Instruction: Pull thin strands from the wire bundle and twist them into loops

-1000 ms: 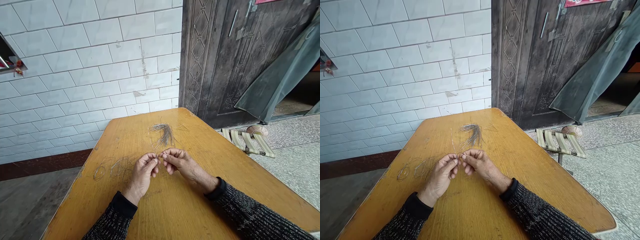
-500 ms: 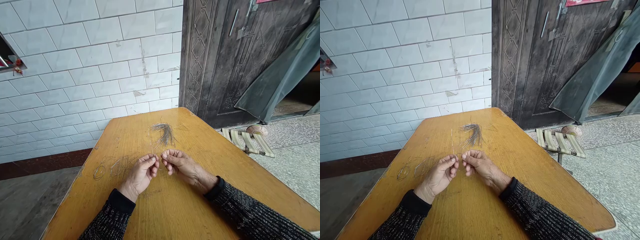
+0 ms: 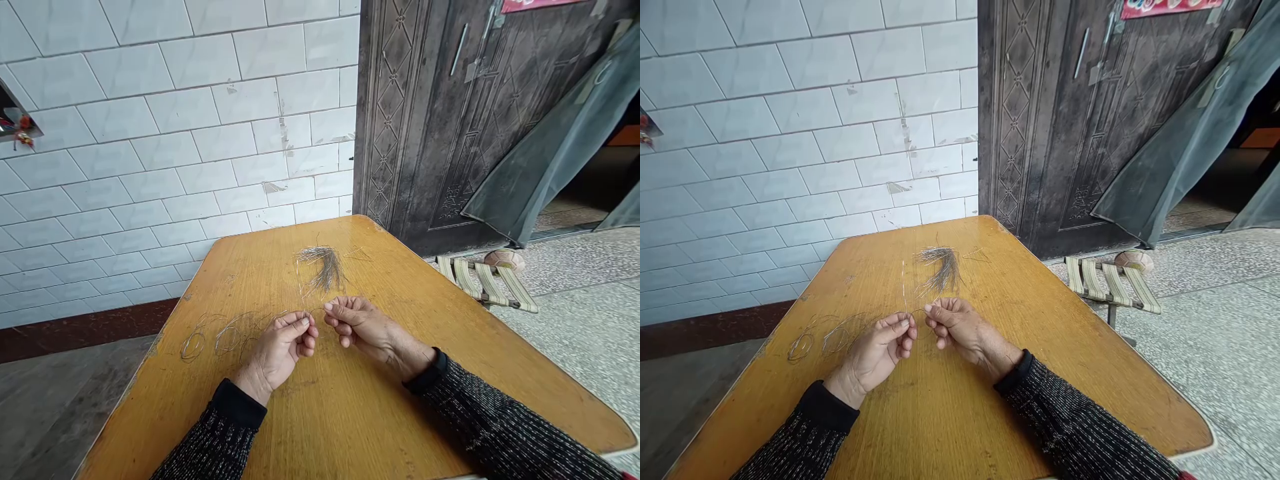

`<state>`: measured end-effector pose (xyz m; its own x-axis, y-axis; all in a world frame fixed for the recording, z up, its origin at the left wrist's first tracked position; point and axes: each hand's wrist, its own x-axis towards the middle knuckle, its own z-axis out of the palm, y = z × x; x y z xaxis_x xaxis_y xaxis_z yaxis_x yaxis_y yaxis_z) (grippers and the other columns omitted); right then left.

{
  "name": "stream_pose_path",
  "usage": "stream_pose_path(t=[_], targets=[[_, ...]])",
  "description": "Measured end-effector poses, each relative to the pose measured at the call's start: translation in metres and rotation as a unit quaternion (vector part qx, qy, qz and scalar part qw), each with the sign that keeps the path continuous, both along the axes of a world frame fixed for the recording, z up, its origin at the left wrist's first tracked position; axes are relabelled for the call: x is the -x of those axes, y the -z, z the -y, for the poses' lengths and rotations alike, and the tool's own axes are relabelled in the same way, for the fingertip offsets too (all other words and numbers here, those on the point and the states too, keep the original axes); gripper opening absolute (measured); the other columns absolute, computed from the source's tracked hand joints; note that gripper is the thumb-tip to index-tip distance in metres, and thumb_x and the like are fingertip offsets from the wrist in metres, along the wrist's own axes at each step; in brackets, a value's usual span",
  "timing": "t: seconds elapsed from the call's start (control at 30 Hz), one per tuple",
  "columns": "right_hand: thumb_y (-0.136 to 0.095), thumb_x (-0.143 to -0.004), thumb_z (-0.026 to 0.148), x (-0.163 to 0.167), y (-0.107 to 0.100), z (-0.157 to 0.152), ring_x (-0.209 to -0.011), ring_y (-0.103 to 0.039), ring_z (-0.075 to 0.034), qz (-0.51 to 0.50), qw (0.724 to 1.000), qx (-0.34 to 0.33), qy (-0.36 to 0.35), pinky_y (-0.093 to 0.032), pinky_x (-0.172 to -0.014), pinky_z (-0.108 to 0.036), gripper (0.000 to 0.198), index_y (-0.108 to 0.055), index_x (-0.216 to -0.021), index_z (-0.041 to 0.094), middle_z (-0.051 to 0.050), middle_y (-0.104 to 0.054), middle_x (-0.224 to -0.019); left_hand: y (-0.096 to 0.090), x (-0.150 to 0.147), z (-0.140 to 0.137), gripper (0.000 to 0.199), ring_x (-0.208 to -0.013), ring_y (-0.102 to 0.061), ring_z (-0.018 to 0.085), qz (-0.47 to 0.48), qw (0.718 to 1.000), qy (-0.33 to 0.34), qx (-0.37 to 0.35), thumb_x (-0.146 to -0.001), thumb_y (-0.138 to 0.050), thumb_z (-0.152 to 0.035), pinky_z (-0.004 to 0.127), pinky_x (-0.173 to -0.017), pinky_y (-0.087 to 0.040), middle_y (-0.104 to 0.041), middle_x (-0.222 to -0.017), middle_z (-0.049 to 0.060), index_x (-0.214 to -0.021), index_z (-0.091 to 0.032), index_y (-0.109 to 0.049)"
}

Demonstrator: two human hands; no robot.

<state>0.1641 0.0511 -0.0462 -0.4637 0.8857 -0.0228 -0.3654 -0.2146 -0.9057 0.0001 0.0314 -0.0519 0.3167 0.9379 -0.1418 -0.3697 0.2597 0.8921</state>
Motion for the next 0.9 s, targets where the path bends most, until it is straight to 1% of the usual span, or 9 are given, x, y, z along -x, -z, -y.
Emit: stream_pose_path(t=[0.1, 0.2, 0.27, 0.37, 0.47, 0.63, 0.73, 0.9], targets=[[-0.07, -0.064, 0.038, -0.0024, 0.0003, -0.0011, -0.039, -0.039, -0.001, 0.003, 1.0, 0.002, 0.001, -0.041, -0.038, -0.013, 0.03, -0.053, -0.062, 0.013, 0.005, -0.052, -0.055, 0.0009, 0.0008, -0.0012, 0.016, -0.053, -0.052, 0.006, 0.003, 1.0, -0.023, -0.005, -0.066, -0.069, -0.021, 0.017, -0.048, -0.04, -0.059, -0.065, 0.001, -0.074, -0.011, -0.06], [-0.07, -0.064, 0.04, -0.0031, -0.0003, -0.0009, -0.043, -0.044, -0.002, -0.001, 1.0, 0.001, 0.006, -0.043, -0.04, -0.014, 0.03, -0.055, -0.066, 0.014, 0.004, -0.056, -0.061, 0.0003, 0.0006, -0.001, 0.016, -0.053, -0.052, 0.006, 0.006, 1.0, -0.029, -0.008, -0.066, -0.069, -0.021, 0.017, -0.048, -0.041, -0.059, -0.066, 0.001, -0.075, -0.011, -0.06], [-0.069, -0.064, 0.042, -0.0025, 0.0001, -0.0006, -0.041, -0.042, -0.002, 0.011, 1.0, -0.014, 0.01, -0.042, -0.038, -0.015, 0.032, -0.054, -0.064, 0.014, 0.005, -0.054, -0.058, -0.0002, -0.0005, 0.0002, 0.016, -0.053, -0.052, 0.006, -0.002, 1.0, -0.019, -0.01, -0.066, -0.068, -0.022, 0.017, -0.048, -0.041, -0.059, -0.066, 0.001, -0.075, -0.011, -0.06], [-0.069, -0.063, 0.044, -0.0008, 0.0013, -0.0005, -0.034, -0.035, -0.001, 0.054, 0.998, -0.037, 0.025, -0.035, -0.033, -0.015, 0.035, -0.049, -0.057, 0.015, 0.007, -0.048, -0.048, -0.0001, -0.0026, 0.0027, 0.017, -0.055, -0.054, 0.008, -0.025, 0.999, 0.005, -0.019, -0.068, -0.068, -0.025, 0.019, -0.05, -0.042, -0.06, -0.068, 0.002, -0.076, -0.012, -0.06], [-0.069, -0.061, 0.042, 0.0009, 0.0018, -0.0002, -0.031, -0.03, -0.001, 0.082, 0.995, -0.042, 0.039, -0.03, -0.031, -0.016, 0.037, -0.044, -0.052, 0.016, 0.009, -0.044, -0.043, 0.001, -0.0039, 0.0039, 0.019, -0.057, -0.054, 0.008, -0.044, 0.998, 0.019, -0.032, -0.069, -0.067, -0.027, 0.02, -0.052, -0.042, -0.06, -0.07, 0.002, -0.078, -0.012, -0.06], [-0.064, -0.061, 0.036, 0.0026, -0.0004, 0.0013, -0.033, -0.031, -0.002, 0.097, 0.994, -0.021, 0.045, -0.027, -0.033, -0.016, 0.031, -0.043, -0.049, 0.017, 0.009, -0.041, -0.039, 0.0013, -0.0039, 0.0044, 0.018, -0.055, -0.052, 0.008, -0.101, 0.992, 0.029, -0.073, -0.073, -0.063, -0.029, 0.021, -0.053, -0.041, -0.059, -0.068, 0.002, -0.079, -0.012, -0.061], [-0.061, -0.059, 0.032, 0.0032, -0.0033, 0.0034, -0.032, -0.03, -0.002, 0.11, 0.992, -0.026, 0.054, -0.025, -0.033, -0.016, 0.028, -0.041, -0.047, 0.017, 0.009, -0.04, -0.035, -0.0001, -0.0043, 0.0057, 0.016, -0.053, -0.051, 0.007, -0.138, 0.985, 0.037, -0.099, -0.074, -0.06, -0.028, 0.021, -0.053, -0.039, -0.059, -0.066, 0.001, -0.076, -0.012, -0.062], [-0.062, -0.056, 0.029, 0.0042, -0.0041, 0.0053, -0.031, -0.028, -0.002, 0.11, 0.992, -0.03, 0.062, -0.023, -0.031, -0.015, 0.027, -0.039, -0.044, 0.018, 0.009, -0.038, -0.032, -0.002, -0.0054, 0.0075, 0.015, -0.052, -0.051, 0.008, -0.158, 0.982, 0.046, -0.096, -0.073, -0.061, -0.027, 0.021, -0.052, -0.039, -0.06, -0.064, 0.002, -0.074, -0.012, -0.063]])
